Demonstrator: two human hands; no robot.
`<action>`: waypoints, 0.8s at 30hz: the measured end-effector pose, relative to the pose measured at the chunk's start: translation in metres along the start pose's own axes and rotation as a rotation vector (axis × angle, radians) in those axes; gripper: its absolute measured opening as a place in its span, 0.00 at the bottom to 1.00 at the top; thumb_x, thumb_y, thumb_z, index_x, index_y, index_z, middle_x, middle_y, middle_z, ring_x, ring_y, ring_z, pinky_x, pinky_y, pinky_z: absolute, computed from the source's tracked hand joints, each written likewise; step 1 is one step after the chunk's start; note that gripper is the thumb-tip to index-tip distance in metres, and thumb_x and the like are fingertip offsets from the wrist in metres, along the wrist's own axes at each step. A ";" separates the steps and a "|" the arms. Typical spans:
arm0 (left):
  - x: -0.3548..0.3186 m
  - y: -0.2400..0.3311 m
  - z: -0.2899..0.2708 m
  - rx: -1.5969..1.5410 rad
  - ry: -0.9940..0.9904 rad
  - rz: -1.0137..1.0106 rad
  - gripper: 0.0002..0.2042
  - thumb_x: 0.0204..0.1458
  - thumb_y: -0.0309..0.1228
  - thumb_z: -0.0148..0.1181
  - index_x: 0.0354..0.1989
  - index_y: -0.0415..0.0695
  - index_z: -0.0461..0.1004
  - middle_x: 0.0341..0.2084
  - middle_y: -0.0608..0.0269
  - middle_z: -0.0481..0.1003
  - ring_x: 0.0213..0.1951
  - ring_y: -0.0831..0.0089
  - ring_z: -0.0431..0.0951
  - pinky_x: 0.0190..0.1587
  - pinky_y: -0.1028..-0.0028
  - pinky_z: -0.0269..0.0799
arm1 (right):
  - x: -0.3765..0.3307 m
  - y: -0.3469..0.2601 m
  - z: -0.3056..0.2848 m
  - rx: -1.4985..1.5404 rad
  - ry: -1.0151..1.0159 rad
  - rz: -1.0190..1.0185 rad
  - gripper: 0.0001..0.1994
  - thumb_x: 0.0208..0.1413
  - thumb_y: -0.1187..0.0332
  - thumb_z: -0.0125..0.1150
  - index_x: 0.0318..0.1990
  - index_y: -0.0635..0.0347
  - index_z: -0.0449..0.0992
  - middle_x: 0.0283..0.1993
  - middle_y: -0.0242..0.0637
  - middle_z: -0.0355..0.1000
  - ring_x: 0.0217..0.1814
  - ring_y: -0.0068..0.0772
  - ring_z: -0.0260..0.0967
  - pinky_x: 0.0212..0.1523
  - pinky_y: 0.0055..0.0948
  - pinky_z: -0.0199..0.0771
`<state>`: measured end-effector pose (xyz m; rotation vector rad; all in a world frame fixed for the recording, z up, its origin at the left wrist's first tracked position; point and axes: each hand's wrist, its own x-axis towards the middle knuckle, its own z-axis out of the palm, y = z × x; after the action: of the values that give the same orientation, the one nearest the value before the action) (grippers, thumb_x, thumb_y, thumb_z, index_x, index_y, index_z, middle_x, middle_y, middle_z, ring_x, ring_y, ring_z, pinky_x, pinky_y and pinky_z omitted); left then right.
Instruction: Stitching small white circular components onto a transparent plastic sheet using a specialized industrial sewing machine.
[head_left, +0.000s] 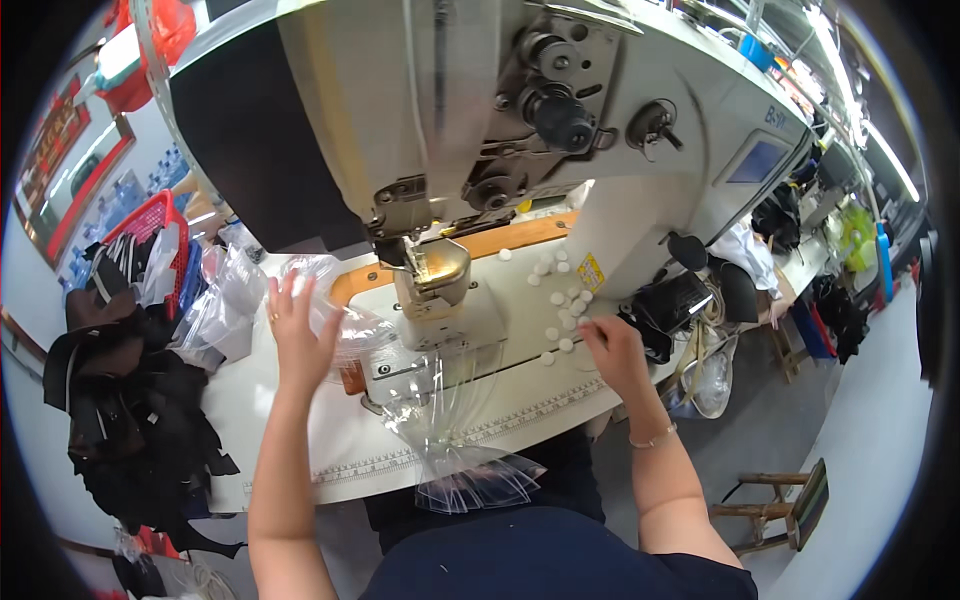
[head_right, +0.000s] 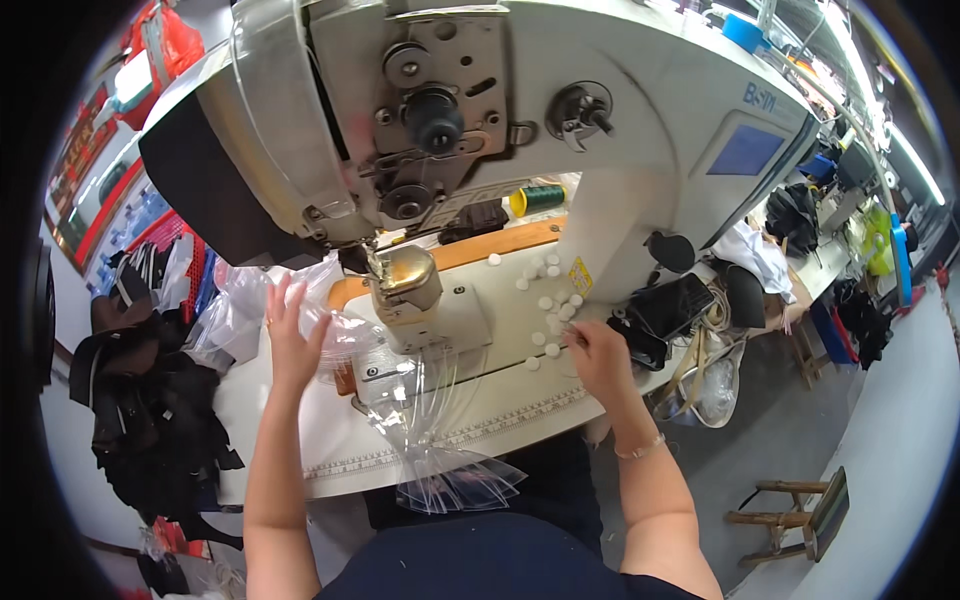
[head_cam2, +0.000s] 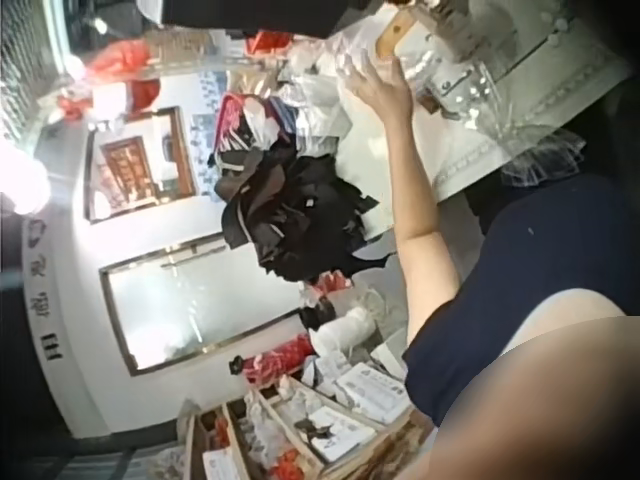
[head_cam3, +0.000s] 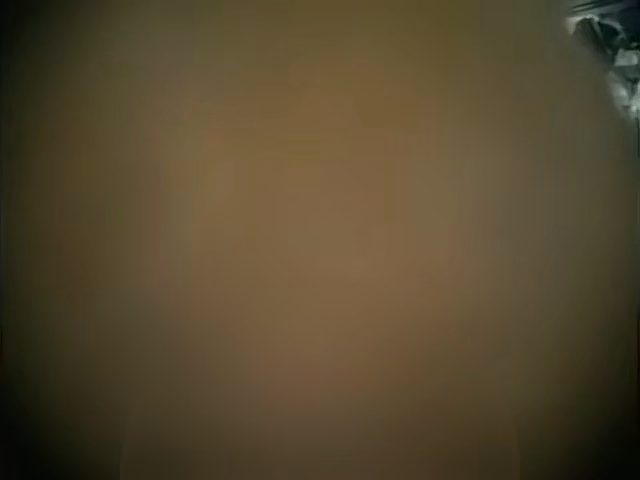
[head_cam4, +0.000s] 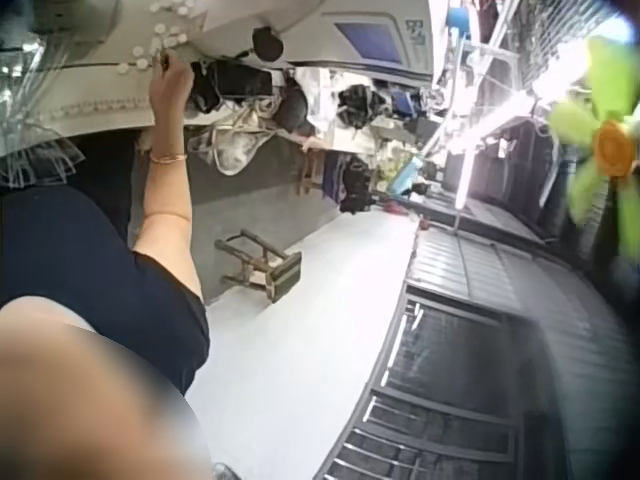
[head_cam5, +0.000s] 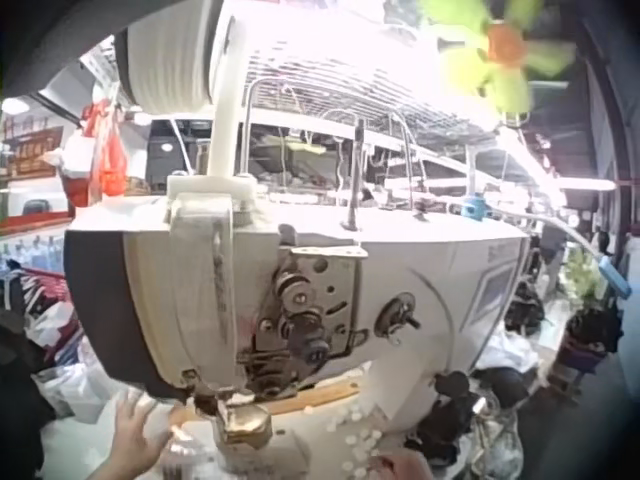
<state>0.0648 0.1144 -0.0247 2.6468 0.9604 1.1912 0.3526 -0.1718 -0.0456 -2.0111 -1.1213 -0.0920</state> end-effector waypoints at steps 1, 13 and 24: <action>-0.010 0.022 -0.004 -0.164 -0.015 -0.021 0.22 0.41 0.29 0.63 0.48 0.42 0.68 0.55 0.52 0.59 0.61 0.47 0.49 0.60 0.53 0.46 | 0.007 0.003 0.003 -0.029 -0.094 -0.004 0.06 0.44 0.70 0.59 0.29 0.63 0.73 0.26 0.44 0.69 0.29 0.45 0.68 0.30 0.34 0.66; -0.074 0.140 -0.017 -0.591 -0.393 0.082 0.16 0.39 0.25 0.64 0.40 0.45 0.74 0.48 0.57 0.68 0.56 0.54 0.61 0.55 0.62 0.59 | 0.031 -0.002 0.018 -0.180 -0.228 -0.177 0.08 0.39 0.70 0.63 0.29 0.60 0.75 0.32 0.42 0.72 0.37 0.45 0.70 0.36 0.37 0.70; -0.048 0.178 0.018 -0.684 -0.544 -0.004 0.14 0.43 0.24 0.60 0.40 0.39 0.71 0.40 0.54 0.71 0.39 0.61 0.75 0.40 0.72 0.71 | -0.010 -0.016 0.021 0.113 -0.160 -0.064 0.07 0.42 0.70 0.62 0.30 0.61 0.75 0.24 0.39 0.69 0.25 0.32 0.68 0.28 0.27 0.67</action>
<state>0.1444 -0.0522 -0.0120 2.1969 0.3684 0.5763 0.3281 -0.1600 -0.0545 -1.9089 -1.2636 0.0991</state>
